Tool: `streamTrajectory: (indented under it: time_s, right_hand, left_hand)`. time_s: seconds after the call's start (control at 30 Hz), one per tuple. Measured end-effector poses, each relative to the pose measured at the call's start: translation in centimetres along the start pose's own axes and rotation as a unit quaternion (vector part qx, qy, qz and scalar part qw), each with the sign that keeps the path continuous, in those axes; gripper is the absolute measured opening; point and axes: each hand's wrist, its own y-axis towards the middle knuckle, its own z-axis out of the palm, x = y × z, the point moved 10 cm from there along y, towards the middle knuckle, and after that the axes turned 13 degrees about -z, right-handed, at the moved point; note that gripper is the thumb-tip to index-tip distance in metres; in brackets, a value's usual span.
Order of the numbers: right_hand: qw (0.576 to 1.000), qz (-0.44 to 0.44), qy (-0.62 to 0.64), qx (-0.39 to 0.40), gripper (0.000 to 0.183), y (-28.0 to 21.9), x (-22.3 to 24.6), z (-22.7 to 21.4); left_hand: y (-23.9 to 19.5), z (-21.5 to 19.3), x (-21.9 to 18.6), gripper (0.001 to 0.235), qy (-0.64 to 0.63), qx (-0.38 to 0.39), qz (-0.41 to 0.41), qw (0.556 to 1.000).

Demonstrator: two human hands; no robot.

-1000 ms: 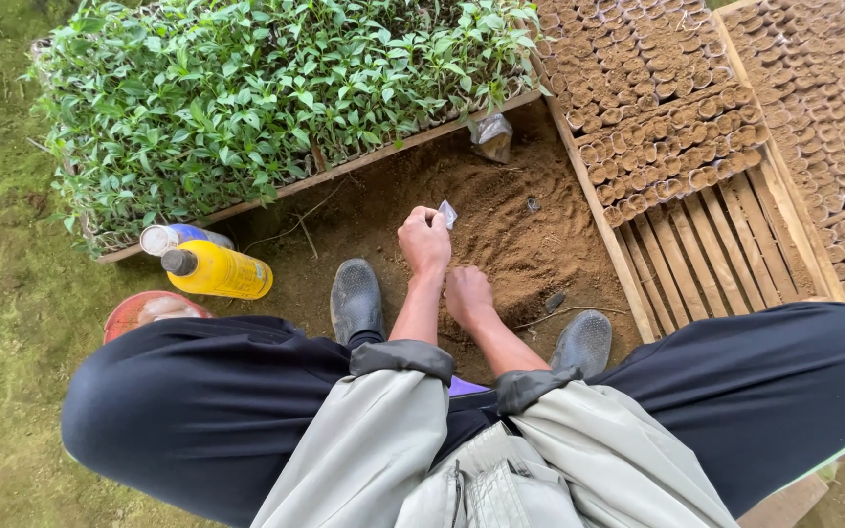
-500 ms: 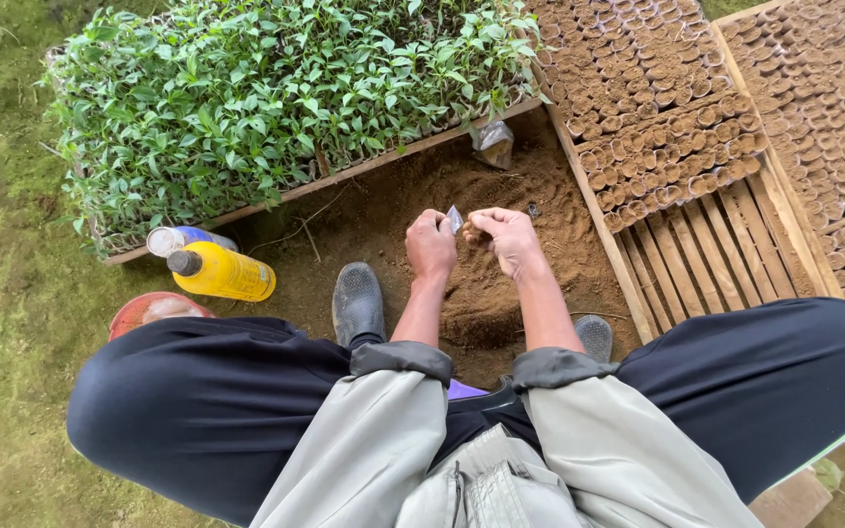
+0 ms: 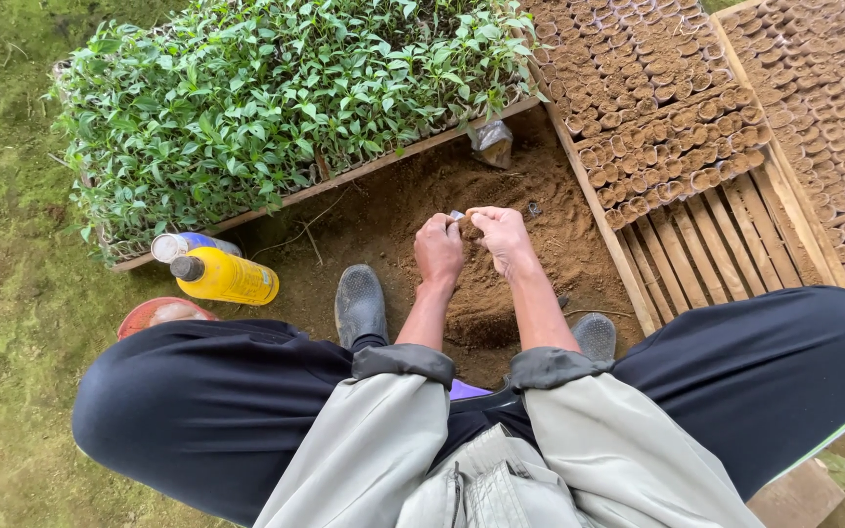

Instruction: Filling small biodegradable planting tubes with soil and arranging them in a tray for seedlings.

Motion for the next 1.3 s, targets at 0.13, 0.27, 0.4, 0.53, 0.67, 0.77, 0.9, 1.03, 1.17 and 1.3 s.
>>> streamTrajectory:
  time_s: [0.13, 0.27, 0.4, 0.53, 0.67, 0.77, 0.9, 1.03, 1.17, 1.3]
  right_hand:
    - [1.000, 0.009, -0.011, 0.000, 0.025, -0.3, 0.1, 0.1]
    - [1.000, 0.013, -0.017, 0.006, 0.027, 0.1, -0.2, 0.2]
    - [0.999, 0.009, -0.020, 0.025, 0.034, -0.9, 1.4, 1.0]
    - [0.998, -0.013, -0.052, 0.028, 0.033, -0.4, 1.2, 0.4]
    - [0.990, -0.037, -0.136, -0.017, 0.023, 1.2, -2.0, -2.2]
    - [0.992, 0.021, -0.118, -0.034, 0.024, 0.8, -4.2, -2.8]
    - [0.994, 0.063, -0.079, -0.034, 0.026, 0.1, -4.8, -1.7]
    - [0.997, 0.048, -0.058, -0.022, 0.021, 0.2, -3.6, -0.8]
    - [0.998, 0.034, -0.025, -0.042, 0.016, 0.1, -1.9, -1.3]
    - [0.999, 0.021, 0.005, -0.025, 0.015, -0.3, 1.0, -0.4]
  left_hand:
    - [-0.7, -0.7, -0.9, 0.009, -0.011, 0.002, 0.008, 1.000]
    - [-0.7, -0.2, -0.7, 0.009, -0.019, 0.008, 0.002, 1.000]
    - [-0.7, -0.1, -0.4, 0.009, -0.041, 0.013, -0.013, 0.999]
    - [-1.0, -0.6, -0.7, 0.009, -0.038, 0.014, -0.036, 0.999]
    - [-1.4, -1.1, -1.0, 0.009, -0.078, 0.019, -0.047, 0.996]
    - [-1.3, -0.8, -0.6, 0.008, -0.096, 0.021, -0.055, 0.994]
    - [-1.5, -0.7, -0.7, 0.007, -0.111, 0.030, -0.064, 0.991]
    - [-1.5, -0.6, -0.4, 0.007, -0.123, 0.032, -0.072, 0.989]
    - [-0.7, -0.2, 0.9, 0.007, -0.142, 0.019, -0.095, 0.985]
    - [-0.6, 1.9, 4.4, 0.019, -0.364, 0.042, -0.236, 0.900]
